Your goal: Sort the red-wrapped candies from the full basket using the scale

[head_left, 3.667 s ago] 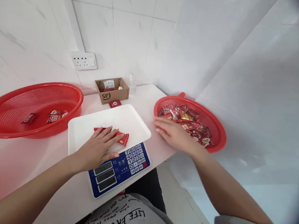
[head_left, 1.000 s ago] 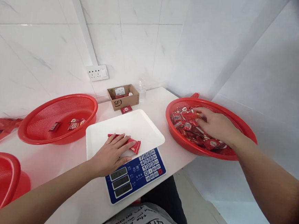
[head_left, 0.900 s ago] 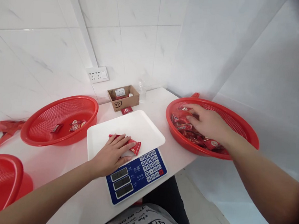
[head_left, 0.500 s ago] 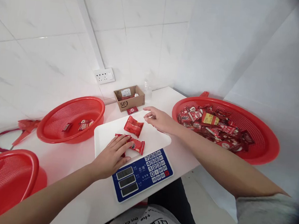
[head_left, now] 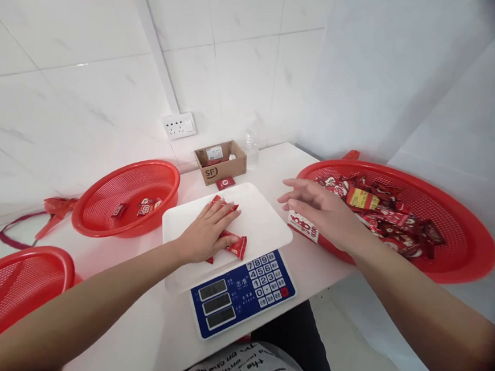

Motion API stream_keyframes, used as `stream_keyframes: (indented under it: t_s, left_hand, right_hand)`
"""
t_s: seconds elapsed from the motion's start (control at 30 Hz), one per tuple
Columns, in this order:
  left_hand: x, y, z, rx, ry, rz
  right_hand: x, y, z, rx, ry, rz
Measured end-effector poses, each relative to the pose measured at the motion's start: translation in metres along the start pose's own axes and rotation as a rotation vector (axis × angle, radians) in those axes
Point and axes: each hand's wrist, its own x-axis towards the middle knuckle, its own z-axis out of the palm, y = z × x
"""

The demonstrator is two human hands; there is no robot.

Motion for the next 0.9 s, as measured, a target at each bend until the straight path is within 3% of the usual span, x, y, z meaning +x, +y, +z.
stream_keyframes:
  t_s: [0.13,0.27,0.4,0.53,0.63,0.73,0.83,0.9]
  left_hand:
    - [0.014,-0.010,0.002,-0.060,-0.084,-0.139]
    - [0.012,-0.012,0.002,-0.080,-0.104,-0.203]
    - [0.006,-0.011,0.001,-0.079,-0.085,-0.247]
    - [-0.003,-0.002,-0.005,-0.150,0.039,-0.244]
    - [-0.008,0.017,-0.015,-0.374,0.125,-0.228]
    - [-0.010,0.043,-0.025,-0.741,0.083,-0.307]
    - [-0.010,0.063,-0.031,-1.103,0.014,-0.376]
    - [-0.010,0.069,-0.032,-1.267,0.071,-0.406]
  right_hand:
    - [-0.018,0.003,-0.017,-0.011,0.037,0.050]
    - [-0.026,0.012,-0.025,0.052,0.064,0.090]
    - [-0.018,0.020,-0.010,0.232,0.070,0.115]
    - [-0.002,0.018,0.018,0.565,0.055,0.155]
    - [0.006,0.010,0.039,0.877,0.021,0.256]
    - [0.008,-0.003,0.057,1.097,-0.047,0.271]
    - [0.007,-0.015,0.070,1.188,-0.106,0.239]
    - [0.008,-0.020,0.073,1.181,-0.120,0.232]
